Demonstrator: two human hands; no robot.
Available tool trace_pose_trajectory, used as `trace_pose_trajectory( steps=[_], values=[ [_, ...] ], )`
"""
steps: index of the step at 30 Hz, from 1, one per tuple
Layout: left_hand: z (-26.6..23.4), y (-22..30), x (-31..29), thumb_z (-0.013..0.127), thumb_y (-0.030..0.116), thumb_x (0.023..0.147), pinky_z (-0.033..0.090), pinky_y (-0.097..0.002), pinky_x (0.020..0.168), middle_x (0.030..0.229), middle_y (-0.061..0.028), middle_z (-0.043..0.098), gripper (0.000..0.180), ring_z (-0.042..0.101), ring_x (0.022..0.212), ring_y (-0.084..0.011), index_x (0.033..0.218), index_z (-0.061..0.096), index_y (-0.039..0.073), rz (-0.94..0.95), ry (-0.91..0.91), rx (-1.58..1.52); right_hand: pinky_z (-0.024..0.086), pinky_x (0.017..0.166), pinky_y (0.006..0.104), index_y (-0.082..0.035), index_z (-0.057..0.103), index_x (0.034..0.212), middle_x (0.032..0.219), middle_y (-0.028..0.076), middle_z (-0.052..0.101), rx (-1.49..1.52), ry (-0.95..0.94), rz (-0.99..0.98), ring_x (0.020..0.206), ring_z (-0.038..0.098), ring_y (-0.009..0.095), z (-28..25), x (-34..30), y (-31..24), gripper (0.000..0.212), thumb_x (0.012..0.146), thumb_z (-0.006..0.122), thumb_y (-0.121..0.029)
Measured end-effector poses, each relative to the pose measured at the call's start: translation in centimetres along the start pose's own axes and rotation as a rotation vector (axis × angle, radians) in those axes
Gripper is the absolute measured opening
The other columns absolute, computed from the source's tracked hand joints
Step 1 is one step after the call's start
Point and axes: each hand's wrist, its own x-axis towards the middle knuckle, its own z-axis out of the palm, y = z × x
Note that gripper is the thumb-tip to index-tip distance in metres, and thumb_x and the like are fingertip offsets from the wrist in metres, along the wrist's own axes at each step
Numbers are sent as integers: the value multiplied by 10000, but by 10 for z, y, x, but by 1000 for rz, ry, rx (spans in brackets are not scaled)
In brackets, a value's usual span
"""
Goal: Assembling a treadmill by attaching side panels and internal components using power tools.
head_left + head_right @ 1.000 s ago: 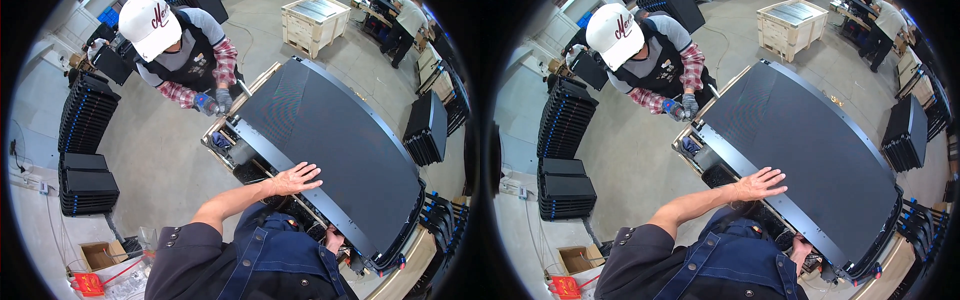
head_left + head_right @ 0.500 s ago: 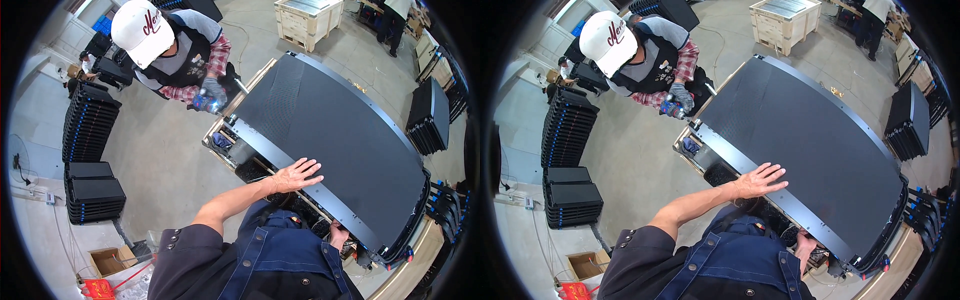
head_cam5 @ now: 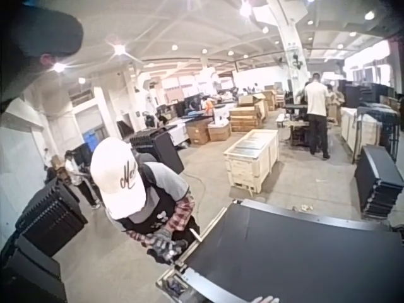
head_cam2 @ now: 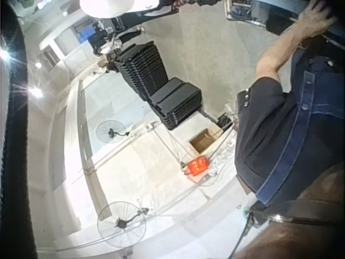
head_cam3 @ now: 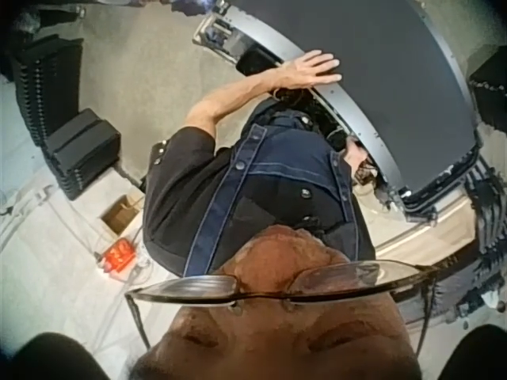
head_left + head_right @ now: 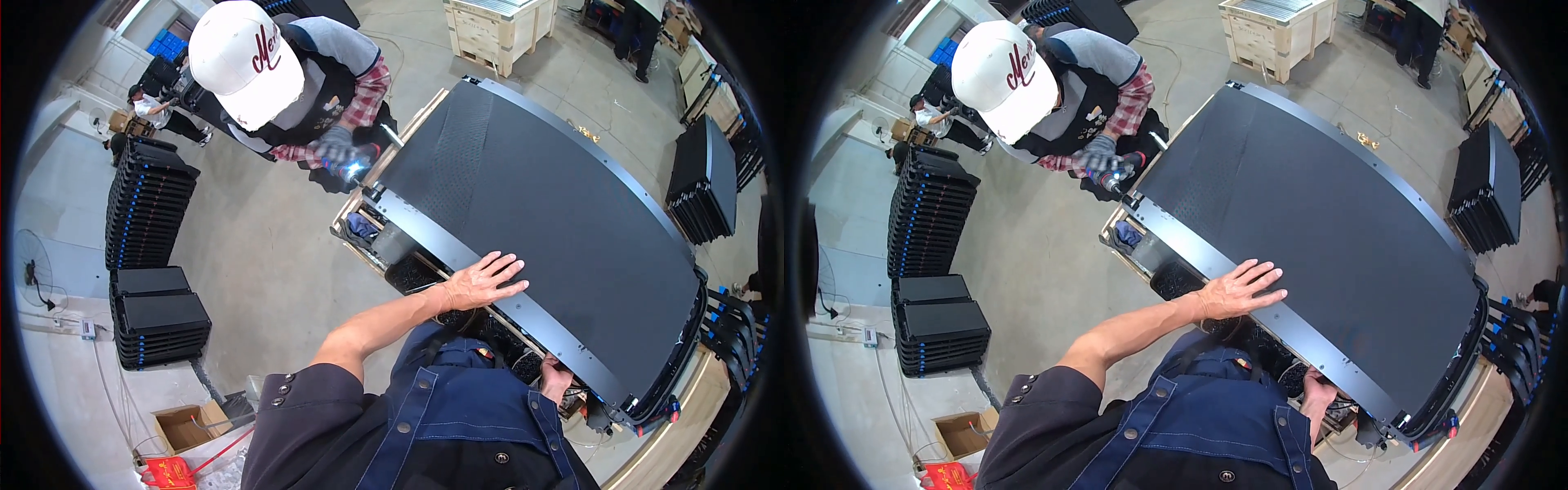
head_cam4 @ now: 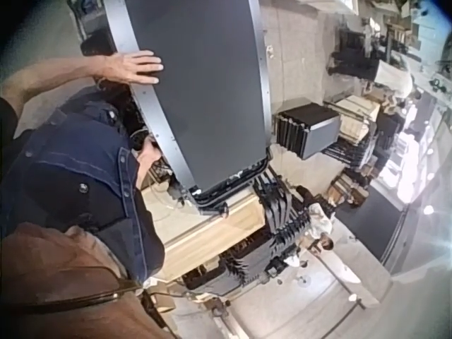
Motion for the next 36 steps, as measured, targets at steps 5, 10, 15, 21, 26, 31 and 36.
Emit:
trace_pose_trajectory(
  steps=[5,10,15,21,26,31,36],
  values=[
    [-1,0,1,692,147,797,378,-527,1149,1502,-194,471,703,477,1374,-372,1470,495,195,7,14,10,603,871,445,-41,708,1077,1060,98,746,0,-9,-10,982,719,290,0,2,-2,239,979,553,-195],
    [1,-1,3,686,142,799,382,-527,1145,1493,-195,483,685,486,1366,-373,1458,508,194,5,20,0,599,878,446,-38,707,1069,1053,103,745,6,-21,33,979,718,297,-3,5,-7,234,975,549,-182],
    [0,1,1,685,146,798,381,-525,1147,1493,-195,484,686,485,1369,-371,1459,509,195,-2,21,8,600,868,446,-37,706,1066,1044,105,746,3,27,-9,976,718,299,-1,2,-2,235,972,554,-189],
    [0,0,1,688,153,791,372,-521,1156,1497,-191,483,694,479,1379,-369,1460,510,198,-6,37,-9,603,854,447,-45,707,1073,1046,101,746,-17,9,-9,974,719,294,1,-2,-2,255,976,552,-223],
    [1,0,3,677,157,804,367,-521,1163,1498,-192,485,669,481,1378,-372,1452,517,197,3,31,15,602,840,436,-62,713,1071,1050,88,747,-24,8,-29,976,717,286,3,-4,0,264,972,560,-252],
    [1,-1,1,673,150,813,375,-521,1157,1493,-193,491,654,488,1373,-370,1447,520,195,-7,25,8,599,824,426,-68,712,1073,1051,81,749,-34,46,-50,970,716,281,10,-12,6,266,969,563,-261],
    [0,0,3,661,148,828,378,-520,1155,1489,-193,495,635,492,1371,-367,1446,523,197,-9,19,-6,603,808,414,-69,709,1075,1048,78,747,-58,25,-48,963,717,277,9,-13,5,262,969,564,-259]
  ],
)
